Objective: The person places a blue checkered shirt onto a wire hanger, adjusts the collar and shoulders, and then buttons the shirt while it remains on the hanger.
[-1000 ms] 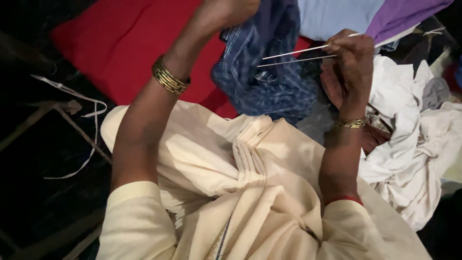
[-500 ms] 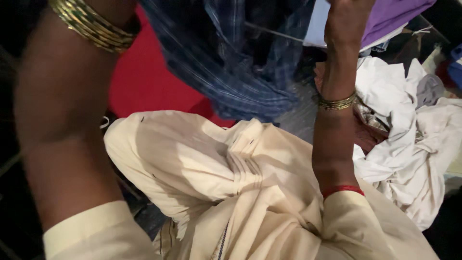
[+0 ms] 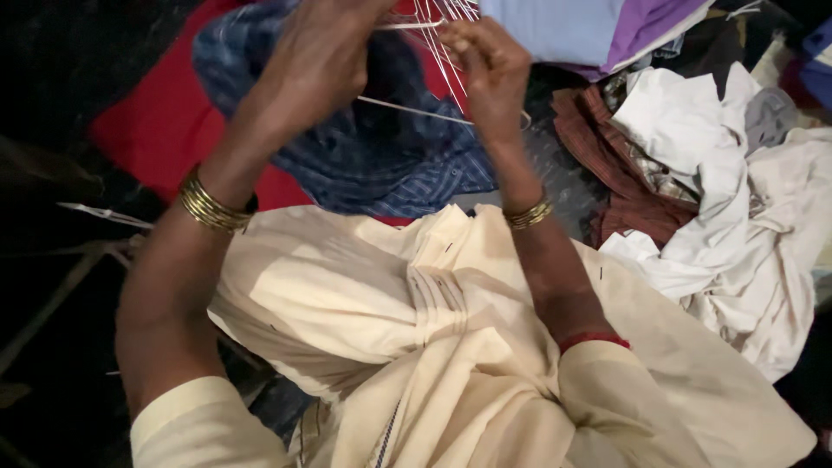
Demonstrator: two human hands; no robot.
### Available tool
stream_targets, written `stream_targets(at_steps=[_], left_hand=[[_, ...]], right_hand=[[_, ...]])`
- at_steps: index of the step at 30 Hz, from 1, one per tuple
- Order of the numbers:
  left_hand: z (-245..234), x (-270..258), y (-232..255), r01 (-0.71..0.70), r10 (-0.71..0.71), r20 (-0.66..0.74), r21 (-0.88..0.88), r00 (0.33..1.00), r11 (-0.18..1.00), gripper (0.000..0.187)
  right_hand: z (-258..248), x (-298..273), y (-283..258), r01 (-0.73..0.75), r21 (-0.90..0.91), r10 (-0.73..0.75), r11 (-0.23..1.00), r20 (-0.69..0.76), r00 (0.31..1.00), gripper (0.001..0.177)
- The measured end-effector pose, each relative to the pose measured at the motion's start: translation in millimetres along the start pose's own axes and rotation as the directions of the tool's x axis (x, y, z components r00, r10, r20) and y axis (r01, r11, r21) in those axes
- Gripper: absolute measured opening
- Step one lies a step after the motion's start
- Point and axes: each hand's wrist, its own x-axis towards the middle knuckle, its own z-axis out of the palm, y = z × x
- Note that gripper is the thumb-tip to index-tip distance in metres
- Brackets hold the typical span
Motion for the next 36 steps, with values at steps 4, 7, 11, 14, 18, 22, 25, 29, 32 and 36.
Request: stream_targets(at_steps=[4,7,11,14,18,22,25,29,32,36], left_hand=[[7,-13,-4,0.028,-0.023,0.031,-0.183,0.999,0.983,0.049],[6,-26,-11,-0.019,0.020,0.002,-0.218,1.000,0.976,0.047],[21,-33,-7,0.128,-0.111,0.095,-0.199,0.989,0.972,0.045],[30,-41,5,-0.021,0.000,-0.088,-0.236,0.996,0.972,0.052],[36,-28,10,0.204,-0.179,0.098,-0.383,0.979,0.901,0.045],[26,-28,14,0.186,-0.157,0.112,-0.353,0.981,0.917,0.041],[14,-30,18,0.101,-0.079,0.080,-0.320,0.994,0.942,0.036],[6,-28,28,0.253,-0.238,0.271,-0.021,0.933,0.967,0.033],[11,-30,35,0.202,-0.244,0.155,0.246,0.957,0.948,0.033],[28,-28,17,0.139,-0.164,0.228,0.123,0.960,0.983,0.025]], right_hand=[[7,-10,4,-0.029,-0.038,0.029,0.999,0.012,0.999,0.012],[5,-13,9,-0.042,-0.060,0.045,0.997,0.049,0.998,0.013],[8,-25,14,-0.016,-0.054,0.022,0.998,0.122,0.992,0.013],[15,-34,17,0.004,-0.010,-0.001,1.000,0.250,0.968,0.013],[14,-39,23,-0.122,0.044,0.110,0.992,0.206,0.972,0.013],[3,-37,23,-0.177,0.035,0.169,0.984,0.163,0.972,0.012],[1,-31,19,-0.032,-0.066,0.043,0.997,0.183,0.982,0.012],[8,-31,9,0.002,0.045,-0.010,0.999,0.174,0.985,0.012],[11,-30,2,0.030,0.033,-0.035,0.999,0.174,0.984,0.014],[11,-33,-2,-0.011,-0.020,0.014,1.000,0.166,0.986,0.016]])
